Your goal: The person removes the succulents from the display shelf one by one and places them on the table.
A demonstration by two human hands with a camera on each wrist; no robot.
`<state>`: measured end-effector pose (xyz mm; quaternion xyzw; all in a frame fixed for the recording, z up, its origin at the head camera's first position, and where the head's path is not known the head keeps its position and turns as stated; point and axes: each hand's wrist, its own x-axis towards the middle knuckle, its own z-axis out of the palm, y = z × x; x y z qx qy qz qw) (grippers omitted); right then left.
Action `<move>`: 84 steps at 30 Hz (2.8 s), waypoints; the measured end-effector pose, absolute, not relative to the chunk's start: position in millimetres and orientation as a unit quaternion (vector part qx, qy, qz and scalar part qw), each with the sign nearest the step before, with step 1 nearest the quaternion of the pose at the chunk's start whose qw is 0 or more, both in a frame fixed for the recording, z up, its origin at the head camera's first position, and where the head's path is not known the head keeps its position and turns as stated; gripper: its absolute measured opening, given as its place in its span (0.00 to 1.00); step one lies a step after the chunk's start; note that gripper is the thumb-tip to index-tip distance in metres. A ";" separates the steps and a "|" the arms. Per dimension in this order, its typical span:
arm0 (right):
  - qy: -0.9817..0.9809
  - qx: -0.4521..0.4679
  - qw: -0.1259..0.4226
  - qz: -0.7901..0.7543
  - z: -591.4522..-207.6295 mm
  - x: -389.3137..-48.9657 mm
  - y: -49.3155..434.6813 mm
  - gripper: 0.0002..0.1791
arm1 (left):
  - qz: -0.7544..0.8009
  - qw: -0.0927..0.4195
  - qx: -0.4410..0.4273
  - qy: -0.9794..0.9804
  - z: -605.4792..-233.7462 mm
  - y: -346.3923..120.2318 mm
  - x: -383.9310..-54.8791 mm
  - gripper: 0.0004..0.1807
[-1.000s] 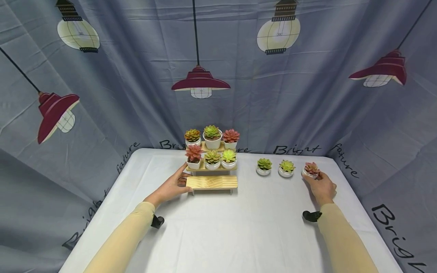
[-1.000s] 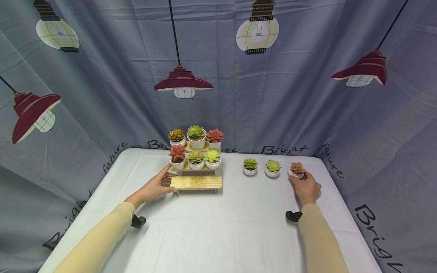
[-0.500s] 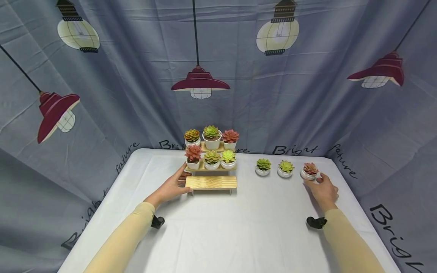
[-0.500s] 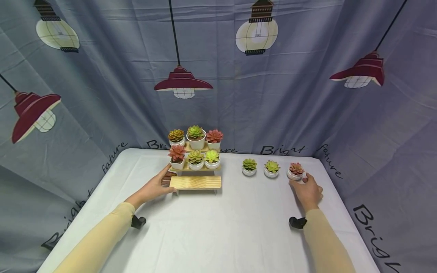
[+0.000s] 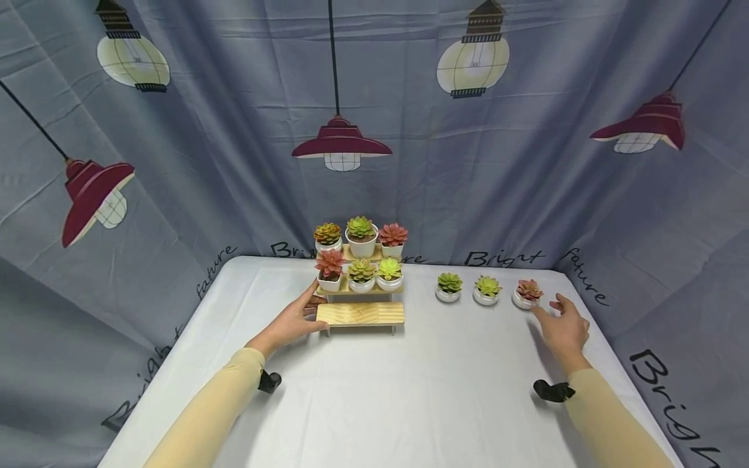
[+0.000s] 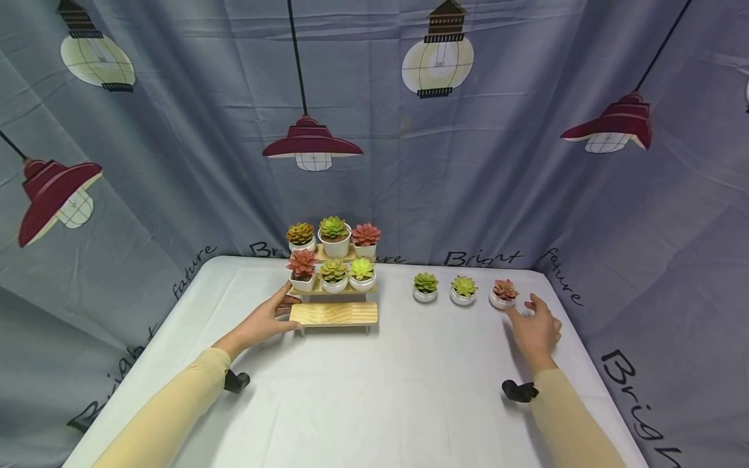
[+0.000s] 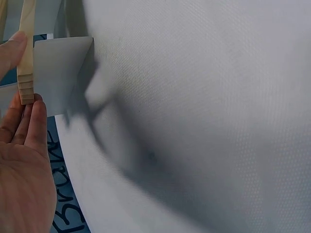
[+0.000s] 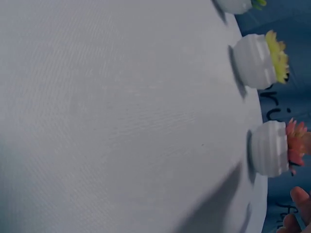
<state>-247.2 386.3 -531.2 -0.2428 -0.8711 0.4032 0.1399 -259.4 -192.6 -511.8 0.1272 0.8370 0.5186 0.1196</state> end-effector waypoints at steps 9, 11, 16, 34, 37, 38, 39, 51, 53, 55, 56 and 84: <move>-0.859 -0.218 0.191 0.423 -511.7 -241.6 373.3 0.40 | 0.515 0.109 0.124 0.841 -511.4 -191.0 -259.5 0.63; -0.858 -0.203 0.198 0.427 -506.2 -240.6 367.2 0.40 | 0.516 0.108 0.124 0.841 -511.2 -190.6 -259.4 0.63; -0.855 -0.156 0.210 0.447 -494.5 -239.8 347.5 0.37 | 0.516 0.102 0.130 0.840 -511.4 -190.4 -259.3 0.63; -0.849 -0.005 0.173 0.500 -484.8 -244.3 280.2 0.36 | 0.500 0.095 0.124 0.852 -514.4 -191.0 -260.8 0.63; -0.847 0.010 0.155 0.509 -483.9 -244.6 269.5 0.37 | 0.498 0.096 0.127 0.853 -514.6 -191.0 -261.0 0.63; -0.847 0.014 0.149 0.510 -483.6 -244.7 266.0 0.37 | 0.496 0.096 0.127 0.853 -514.9 -191.0 -261.1 0.63; -0.847 0.018 0.144 0.512 -483.3 -244.7 262.7 0.37 | 0.496 0.096 0.127 0.854 -515.1 -191.3 -261.0 0.63; -0.841 0.057 0.120 0.524 -483.1 -245.1 228.0 0.39 | 0.494 0.098 0.130 0.854 -516.7 -192.1 -261.2 0.63; -0.842 0.057 0.117 0.524 -483.6 -245.8 222.6 0.39 | 0.494 0.098 0.130 0.854 -517.0 -192.2 -261.1 0.63; -0.843 0.059 0.114 0.522 -483.7 -246.6 217.7 0.39 | 0.494 0.098 0.130 0.854 -517.0 -192.2 -260.8 0.63; -0.843 0.060 0.113 0.523 -483.6 -247.0 215.4 0.39 | 0.494 0.099 0.131 0.854 -516.7 -192.1 -260.6 0.63; -0.847 0.085 0.061 0.521 -486.6 -264.1 167.0 0.36 | 0.503 0.103 0.129 0.848 -512.6 -189.6 -258.3 0.63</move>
